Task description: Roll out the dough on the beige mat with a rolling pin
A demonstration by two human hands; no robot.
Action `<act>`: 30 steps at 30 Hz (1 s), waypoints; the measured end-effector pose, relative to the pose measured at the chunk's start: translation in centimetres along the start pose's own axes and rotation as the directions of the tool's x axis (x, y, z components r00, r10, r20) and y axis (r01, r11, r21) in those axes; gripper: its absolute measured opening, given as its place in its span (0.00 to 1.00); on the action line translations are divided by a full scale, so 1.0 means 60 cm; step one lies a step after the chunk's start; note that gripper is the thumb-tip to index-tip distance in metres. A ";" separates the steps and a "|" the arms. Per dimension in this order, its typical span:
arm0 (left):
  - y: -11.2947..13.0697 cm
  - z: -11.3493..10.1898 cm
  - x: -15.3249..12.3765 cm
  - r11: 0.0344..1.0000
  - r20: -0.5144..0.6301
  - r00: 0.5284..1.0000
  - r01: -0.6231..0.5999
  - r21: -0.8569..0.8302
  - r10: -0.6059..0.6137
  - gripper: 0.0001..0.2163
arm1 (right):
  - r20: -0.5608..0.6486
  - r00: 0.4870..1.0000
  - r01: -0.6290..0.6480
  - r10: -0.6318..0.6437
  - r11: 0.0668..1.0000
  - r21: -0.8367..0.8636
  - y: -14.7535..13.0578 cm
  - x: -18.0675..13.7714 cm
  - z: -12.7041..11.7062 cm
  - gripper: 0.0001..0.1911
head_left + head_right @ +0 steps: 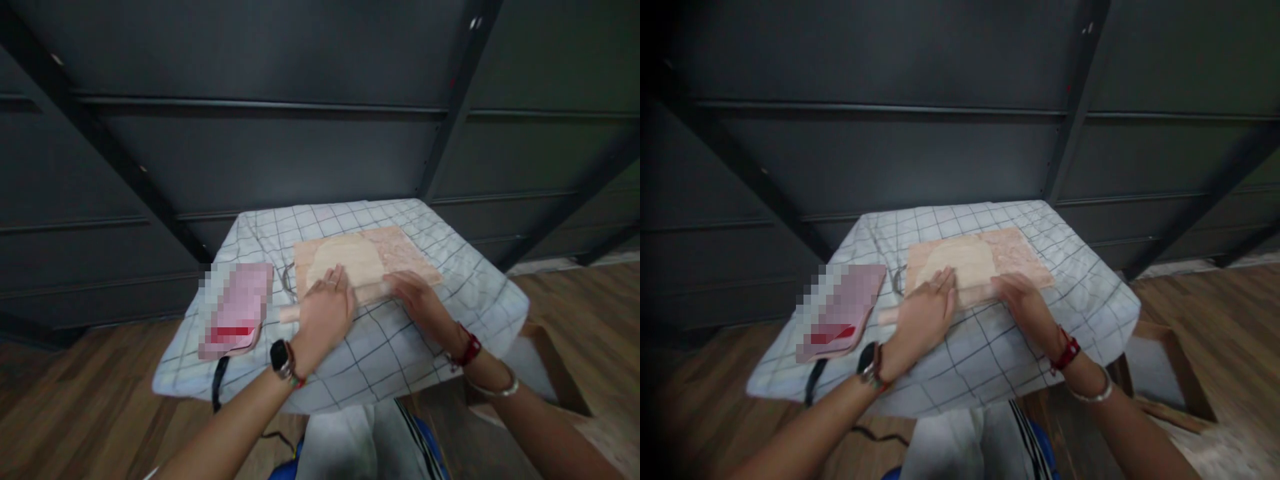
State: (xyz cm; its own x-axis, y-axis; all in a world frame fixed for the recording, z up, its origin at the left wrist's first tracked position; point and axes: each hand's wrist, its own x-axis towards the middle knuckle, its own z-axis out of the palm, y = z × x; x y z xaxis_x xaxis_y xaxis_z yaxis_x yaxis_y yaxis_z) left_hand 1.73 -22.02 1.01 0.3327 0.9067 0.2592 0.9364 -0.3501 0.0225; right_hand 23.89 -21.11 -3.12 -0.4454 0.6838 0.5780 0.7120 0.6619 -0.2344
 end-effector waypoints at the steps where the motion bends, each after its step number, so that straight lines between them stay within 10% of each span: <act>1: 0.001 0.000 0.000 1.000 -0.008 1.000 -0.030 -0.006 0.030 0.20 | -0.014 1.000 0.008 -0.008 1.000 -0.005 0.001 -0.001 0.001 0.16; 21: -0.005 0.001 0.019 0.998 0.077 0.995 -0.064 -0.028 0.066 0.20 | 0.009 0.999 0.038 -0.038 0.998 -0.056 0.015 -0.008 0.000 0.16; 30: -0.062 0.017 0.124 0.998 0.112 0.992 0.060 -0.021 -0.057 0.21 | 0.128 0.988 0.107 -0.086 0.981 -0.162 0.049 0.078 0.012 0.15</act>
State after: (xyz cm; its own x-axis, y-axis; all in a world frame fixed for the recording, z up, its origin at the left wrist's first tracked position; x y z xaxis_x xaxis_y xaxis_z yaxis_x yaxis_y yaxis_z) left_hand 0.84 -13.75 1.89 0.2892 0.9457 0.1481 0.9520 -0.3003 0.0586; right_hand 23.50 -15.77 -1.67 -0.5710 0.6580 0.4910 0.7389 0.6725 -0.0419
